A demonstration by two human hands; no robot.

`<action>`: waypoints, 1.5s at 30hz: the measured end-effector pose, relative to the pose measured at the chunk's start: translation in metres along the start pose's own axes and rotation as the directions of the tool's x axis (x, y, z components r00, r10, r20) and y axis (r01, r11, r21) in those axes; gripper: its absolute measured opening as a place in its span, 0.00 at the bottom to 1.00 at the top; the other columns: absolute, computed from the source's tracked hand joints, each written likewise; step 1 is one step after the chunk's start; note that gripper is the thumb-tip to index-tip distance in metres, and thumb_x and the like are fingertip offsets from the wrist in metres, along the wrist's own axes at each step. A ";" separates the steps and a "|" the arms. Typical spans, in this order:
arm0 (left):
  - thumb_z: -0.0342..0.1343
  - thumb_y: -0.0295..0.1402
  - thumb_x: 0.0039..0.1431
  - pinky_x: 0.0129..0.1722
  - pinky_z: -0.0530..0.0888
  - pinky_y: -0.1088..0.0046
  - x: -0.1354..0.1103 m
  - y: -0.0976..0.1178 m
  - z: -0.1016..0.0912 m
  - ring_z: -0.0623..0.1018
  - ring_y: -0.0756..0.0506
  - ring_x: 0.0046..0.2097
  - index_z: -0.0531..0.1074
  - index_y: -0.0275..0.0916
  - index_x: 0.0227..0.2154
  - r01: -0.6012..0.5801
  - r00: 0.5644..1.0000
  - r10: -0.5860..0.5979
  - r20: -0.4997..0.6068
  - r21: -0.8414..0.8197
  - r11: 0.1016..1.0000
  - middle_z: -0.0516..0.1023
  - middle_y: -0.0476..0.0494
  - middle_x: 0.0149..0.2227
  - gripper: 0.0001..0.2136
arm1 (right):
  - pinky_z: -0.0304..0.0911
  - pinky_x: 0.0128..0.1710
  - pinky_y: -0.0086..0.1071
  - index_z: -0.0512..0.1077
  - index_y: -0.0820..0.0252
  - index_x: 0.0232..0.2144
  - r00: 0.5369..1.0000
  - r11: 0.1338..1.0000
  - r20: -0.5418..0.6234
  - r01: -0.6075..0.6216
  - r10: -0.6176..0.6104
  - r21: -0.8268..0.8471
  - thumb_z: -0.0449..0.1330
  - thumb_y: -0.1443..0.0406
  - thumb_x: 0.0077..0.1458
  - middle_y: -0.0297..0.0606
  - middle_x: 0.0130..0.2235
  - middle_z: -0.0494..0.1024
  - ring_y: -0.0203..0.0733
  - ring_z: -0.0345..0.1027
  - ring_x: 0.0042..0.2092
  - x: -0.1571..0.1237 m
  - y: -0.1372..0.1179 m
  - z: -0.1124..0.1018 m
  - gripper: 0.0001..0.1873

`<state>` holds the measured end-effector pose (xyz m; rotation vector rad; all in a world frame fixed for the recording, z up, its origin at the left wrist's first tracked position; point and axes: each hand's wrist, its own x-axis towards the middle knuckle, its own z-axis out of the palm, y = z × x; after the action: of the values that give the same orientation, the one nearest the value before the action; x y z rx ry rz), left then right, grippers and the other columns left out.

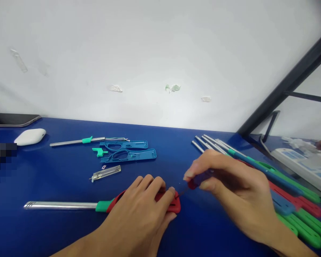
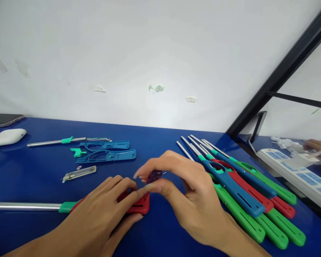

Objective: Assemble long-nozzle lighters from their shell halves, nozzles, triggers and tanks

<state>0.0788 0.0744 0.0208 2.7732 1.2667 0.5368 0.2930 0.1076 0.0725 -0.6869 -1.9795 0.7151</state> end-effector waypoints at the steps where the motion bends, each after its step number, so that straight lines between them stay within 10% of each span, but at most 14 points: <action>1: 0.51 0.33 0.70 0.39 0.76 0.56 0.000 0.000 0.000 0.75 0.38 0.41 0.72 0.40 0.51 -0.006 1.000 0.006 -0.001 -0.004 1.000 0.75 0.40 0.43 0.10 | 0.70 0.39 0.29 0.77 0.46 0.43 1.000 1.000 -0.025 0.008 -0.007 0.005 0.64 0.67 0.65 0.28 0.38 0.80 0.35 0.74 0.38 0.000 0.001 0.001 0.08; 5: 0.51 0.32 0.70 0.37 0.75 0.57 0.000 0.000 0.000 0.75 0.38 0.40 0.71 0.40 0.52 -0.002 1.000 0.002 -0.009 -0.011 1.000 0.75 0.40 0.43 0.11 | 0.69 0.37 0.30 0.77 0.47 0.38 0.998 1.000 -0.062 0.018 -0.017 0.005 0.72 0.66 0.56 0.26 0.33 0.77 0.36 0.73 0.36 0.000 0.002 0.002 0.10; 11: 0.50 0.33 0.71 0.43 0.76 0.51 0.000 -0.001 0.003 0.75 0.36 0.42 0.71 0.41 0.50 0.000 1.000 -0.001 -0.019 -0.007 1.000 0.76 0.41 0.43 0.10 | 0.73 0.46 0.25 0.75 0.36 0.55 0.994 0.988 0.061 -0.096 0.090 0.119 0.59 0.63 0.70 0.26 0.48 0.83 0.33 0.78 0.46 0.000 0.000 0.001 0.16; 17: 0.51 0.33 0.70 0.40 0.76 0.54 0.000 0.000 0.003 0.75 0.37 0.41 0.71 0.41 0.50 0.011 1.000 -0.011 0.013 -0.019 1.000 0.75 0.40 0.43 0.10 | 0.74 0.38 0.26 0.79 0.44 0.36 0.988 0.969 -0.038 -0.138 0.149 0.203 0.73 0.69 0.55 0.22 0.35 0.82 0.33 0.78 0.36 0.001 -0.001 0.005 0.12; 26: 0.53 0.31 0.69 0.37 0.76 0.58 -0.001 -0.002 0.004 0.75 0.39 0.40 0.71 0.40 0.55 -0.013 1.000 0.014 -0.017 0.020 1.000 0.76 0.41 0.43 0.13 | 0.73 0.33 0.29 0.78 0.49 0.34 0.983 0.985 -0.145 -0.087 0.109 0.149 0.74 0.66 0.53 0.27 0.32 0.81 0.35 0.77 0.32 0.006 0.003 -0.001 0.09; 33: 0.51 0.28 0.69 0.42 0.75 0.57 -0.007 -0.004 0.006 0.78 0.38 0.43 0.69 0.35 0.58 -0.189 0.961 0.227 -0.156 0.223 0.956 0.80 0.39 0.45 0.16 | 0.70 0.32 0.36 0.79 0.47 0.42 0.795 0.983 -0.602 0.042 0.075 0.178 0.66 0.55 0.63 0.32 0.31 0.75 0.39 0.70 0.30 0.021 0.008 -0.024 0.08; 40: 0.44 0.24 0.73 0.49 0.72 0.63 0.020 0.035 -0.025 0.77 0.43 0.43 0.71 0.38 0.56 -0.544 0.823 0.567 0.024 0.318 0.776 0.80 0.47 0.44 0.16 | 0.68 0.34 0.37 0.75 0.49 0.44 0.662 0.985 -0.743 0.173 -0.100 0.022 0.61 0.60 0.67 0.33 0.31 0.71 0.40 0.68 0.31 0.030 -0.001 -0.050 0.05; 45: 0.50 0.29 0.73 0.44 0.73 0.65 0.072 0.058 -0.005 0.74 0.44 0.39 0.74 0.37 0.48 -0.639 0.768 0.637 0.061 0.143 0.756 0.77 0.43 0.39 0.09 | 0.66 0.33 0.36 0.74 0.52 0.43 0.598 0.973 -0.784 0.228 -0.168 -0.034 0.61 0.61 0.67 0.31 0.30 0.70 0.38 0.67 0.30 0.033 0.002 -0.072 0.04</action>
<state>0.1631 0.0885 0.0578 3.3075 0.3092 0.4530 0.3420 0.1475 0.1206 -0.5796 -1.1647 0.2491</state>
